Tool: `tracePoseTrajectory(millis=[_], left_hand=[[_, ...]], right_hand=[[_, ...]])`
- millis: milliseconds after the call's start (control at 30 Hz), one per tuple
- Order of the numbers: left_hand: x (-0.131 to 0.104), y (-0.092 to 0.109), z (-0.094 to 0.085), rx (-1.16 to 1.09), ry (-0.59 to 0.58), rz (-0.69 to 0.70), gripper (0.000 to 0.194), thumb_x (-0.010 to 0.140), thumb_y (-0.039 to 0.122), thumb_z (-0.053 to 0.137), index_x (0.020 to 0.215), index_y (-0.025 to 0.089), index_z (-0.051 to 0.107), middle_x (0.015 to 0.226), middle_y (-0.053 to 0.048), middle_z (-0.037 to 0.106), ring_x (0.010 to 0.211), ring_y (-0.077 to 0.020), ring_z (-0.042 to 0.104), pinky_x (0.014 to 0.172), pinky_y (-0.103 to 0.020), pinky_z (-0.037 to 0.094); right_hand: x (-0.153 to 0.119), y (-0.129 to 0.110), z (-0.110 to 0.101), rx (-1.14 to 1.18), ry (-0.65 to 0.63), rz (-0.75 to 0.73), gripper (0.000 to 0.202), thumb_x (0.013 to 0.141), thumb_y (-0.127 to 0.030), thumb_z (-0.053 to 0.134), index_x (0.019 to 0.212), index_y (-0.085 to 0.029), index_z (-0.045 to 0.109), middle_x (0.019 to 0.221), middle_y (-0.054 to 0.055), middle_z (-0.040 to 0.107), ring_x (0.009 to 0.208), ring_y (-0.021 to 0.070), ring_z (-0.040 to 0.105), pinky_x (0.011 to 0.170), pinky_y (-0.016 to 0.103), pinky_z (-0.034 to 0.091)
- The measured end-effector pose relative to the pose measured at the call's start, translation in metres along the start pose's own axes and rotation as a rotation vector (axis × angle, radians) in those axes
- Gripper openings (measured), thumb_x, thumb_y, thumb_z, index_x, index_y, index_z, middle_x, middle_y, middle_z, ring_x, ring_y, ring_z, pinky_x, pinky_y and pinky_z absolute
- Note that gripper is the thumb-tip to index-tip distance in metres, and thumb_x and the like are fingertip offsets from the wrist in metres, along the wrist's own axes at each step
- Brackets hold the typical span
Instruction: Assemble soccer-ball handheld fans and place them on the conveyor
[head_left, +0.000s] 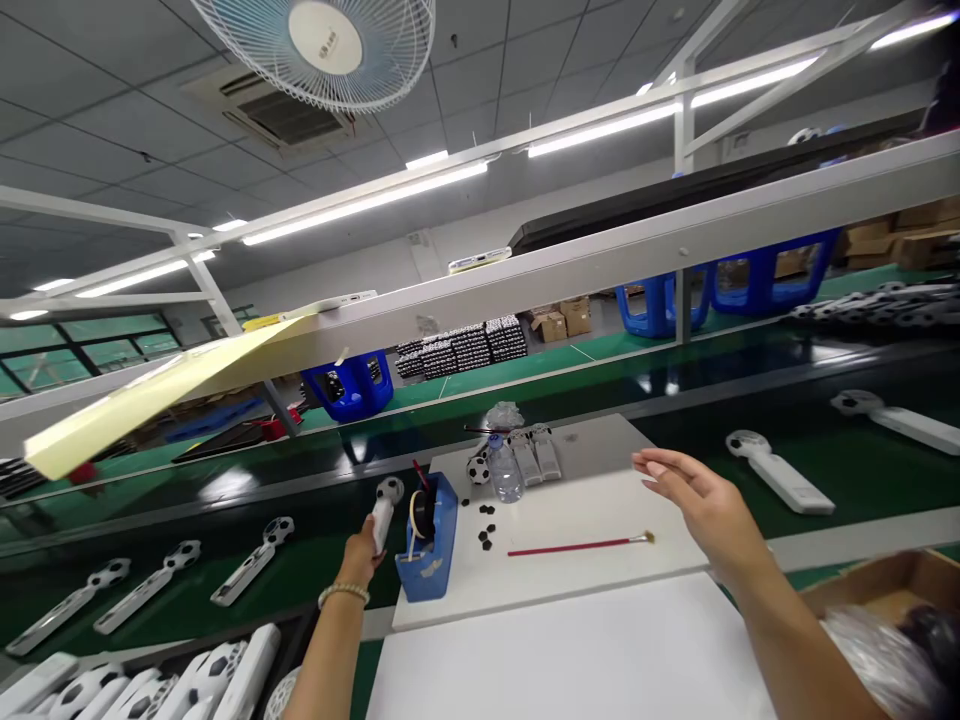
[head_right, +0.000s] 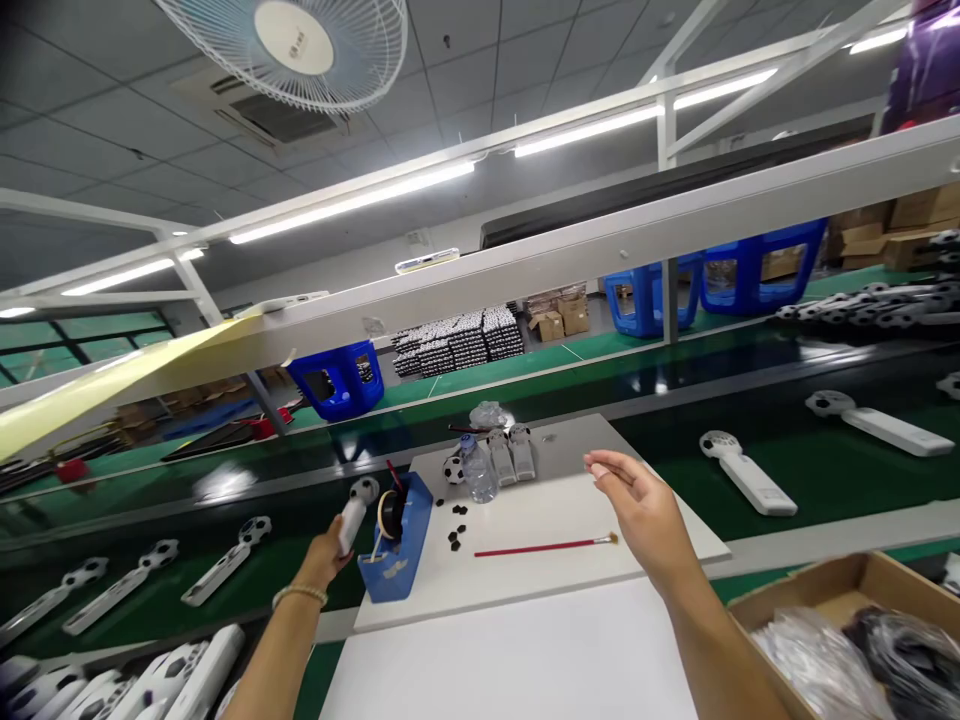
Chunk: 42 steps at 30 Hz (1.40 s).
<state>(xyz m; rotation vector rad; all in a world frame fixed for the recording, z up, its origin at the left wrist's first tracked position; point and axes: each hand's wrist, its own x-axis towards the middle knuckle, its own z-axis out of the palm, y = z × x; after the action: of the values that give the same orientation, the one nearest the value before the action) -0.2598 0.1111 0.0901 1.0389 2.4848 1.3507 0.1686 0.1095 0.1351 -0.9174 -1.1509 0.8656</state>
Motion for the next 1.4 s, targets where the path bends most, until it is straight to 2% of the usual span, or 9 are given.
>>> tracePoseTrajectory(millis=[133, 233, 433, 500, 600, 767, 933, 1167, 1400], left_hand=[[-0.034, 0.038, -0.015, -0.384, -0.121, -0.021, 0.047, 0.096, 0.046, 0.024, 0.110, 0.012, 0.054, 0.102, -0.011, 0.064, 0.085, -0.0160, 0.065, 0.069, -0.029, 0.054], [-0.086, 0.066, -0.022, -0.549, -0.213, 0.061, 0.056, 0.088, 0.060, 0.032, 0.108, 0.014, 0.057, 0.102, -0.010, 0.066, 0.089, -0.0203, 0.065, 0.067, -0.028, 0.053], [-0.198, 0.112, -0.002, -0.518, -0.116, 0.509, 0.043, 0.086, 0.053, 0.044, 0.109, 0.021, 0.060, 0.102, -0.008, 0.061, 0.097, -0.0240, 0.057, 0.079, -0.033, 0.046], [-0.226, 0.116, 0.012, -0.447, -0.215, 0.609, 0.041, 0.088, 0.048, 0.043, 0.118, 0.023, 0.055, 0.104, -0.009, 0.060, 0.096, -0.0248, 0.057, 0.077, -0.035, 0.047], [-0.252, 0.113, 0.027, -0.328, -0.281, 0.776, 0.048, 0.086, 0.046, 0.049, 0.128, 0.025, 0.045, 0.110, -0.012, 0.057, 0.101, -0.0287, 0.057, 0.078, -0.039, 0.048], [-0.255, 0.104, 0.025, -0.270, -0.375, 1.041, 0.066, 0.081, 0.040, 0.060, 0.139, 0.032, 0.029, 0.111, -0.011, 0.054, 0.091, -0.0244, 0.061, 0.071, -0.033, 0.054], [-0.239, 0.102, 0.013, -0.259, -0.472, 0.977, 0.078, 0.075, 0.044, 0.066, 0.141, 0.034, 0.026, 0.118, -0.010, 0.050, 0.088, -0.0226, 0.060, 0.073, -0.034, 0.056], [-0.234, 0.105, 0.006, -0.181, -0.556, 0.971, 0.078, 0.078, 0.044, 0.063, 0.142, 0.036, 0.020, 0.124, -0.010, 0.049, 0.095, -0.0246, 0.060, 0.073, -0.037, 0.055], [-0.223, 0.115, -0.002, -0.431, -0.414, 0.578, 0.067, 0.079, 0.056, 0.056, 0.135, 0.024, 0.037, 0.128, -0.012, 0.052, 0.113, -0.0298, 0.052, 0.094, -0.047, 0.044]], right_hand=[[-0.009, -0.007, 0.010, 0.019, -0.117, 0.032, 0.039, 0.077, -0.051, 0.062, 0.099, -0.019, 0.064, 0.110, 0.012, 0.065, 0.110, 0.0297, 0.057, 0.093, 0.045, 0.047], [-0.022, -0.011, 0.024, 0.104, -0.282, 0.082, 0.044, 0.079, -0.053, 0.061, 0.106, -0.018, 0.061, 0.109, 0.013, 0.065, 0.106, 0.0280, 0.059, 0.092, 0.045, 0.047], [-0.052, -0.020, 0.047, 0.236, -0.572, 0.095, 0.064, 0.084, -0.057, 0.055, 0.135, -0.022, 0.039, 0.130, 0.013, 0.051, 0.123, 0.0255, 0.047, 0.101, 0.044, 0.039], [-0.055, -0.024, 0.048, 0.262, -0.585, 0.048, 0.064, 0.083, -0.056, 0.057, 0.135, -0.021, 0.041, 0.130, 0.013, 0.051, 0.125, 0.0252, 0.045, 0.104, 0.043, 0.036], [-0.051, -0.028, 0.047, 0.386, -0.418, 0.152, 0.051, 0.083, -0.055, 0.058, 0.116, -0.016, 0.055, 0.114, 0.012, 0.061, 0.106, 0.0245, 0.059, 0.093, 0.040, 0.045], [-0.040, -0.025, 0.046, 0.647, -0.376, 0.383, 0.037, 0.083, -0.049, 0.060, 0.090, -0.013, 0.063, 0.087, 0.007, 0.067, 0.073, 0.0151, 0.064, 0.070, 0.028, 0.053], [-0.043, -0.026, 0.049, 0.693, -0.462, 0.400, 0.034, 0.086, -0.045, 0.059, 0.092, -0.012, 0.065, 0.083, 0.006, 0.066, 0.070, 0.0124, 0.062, 0.063, 0.021, 0.051], [-0.043, -0.021, 0.051, 0.654, -0.485, 0.413, 0.038, 0.087, -0.047, 0.052, 0.091, -0.011, 0.066, 0.076, 0.006, 0.065, 0.068, 0.0160, 0.061, 0.067, 0.029, 0.050], [-0.045, -0.014, 0.053, 0.220, -0.684, 0.085, 0.034, 0.077, -0.034, 0.071, 0.106, -0.019, 0.067, 0.095, 0.004, 0.065, 0.092, 0.0201, 0.058, 0.085, 0.032, 0.044]])
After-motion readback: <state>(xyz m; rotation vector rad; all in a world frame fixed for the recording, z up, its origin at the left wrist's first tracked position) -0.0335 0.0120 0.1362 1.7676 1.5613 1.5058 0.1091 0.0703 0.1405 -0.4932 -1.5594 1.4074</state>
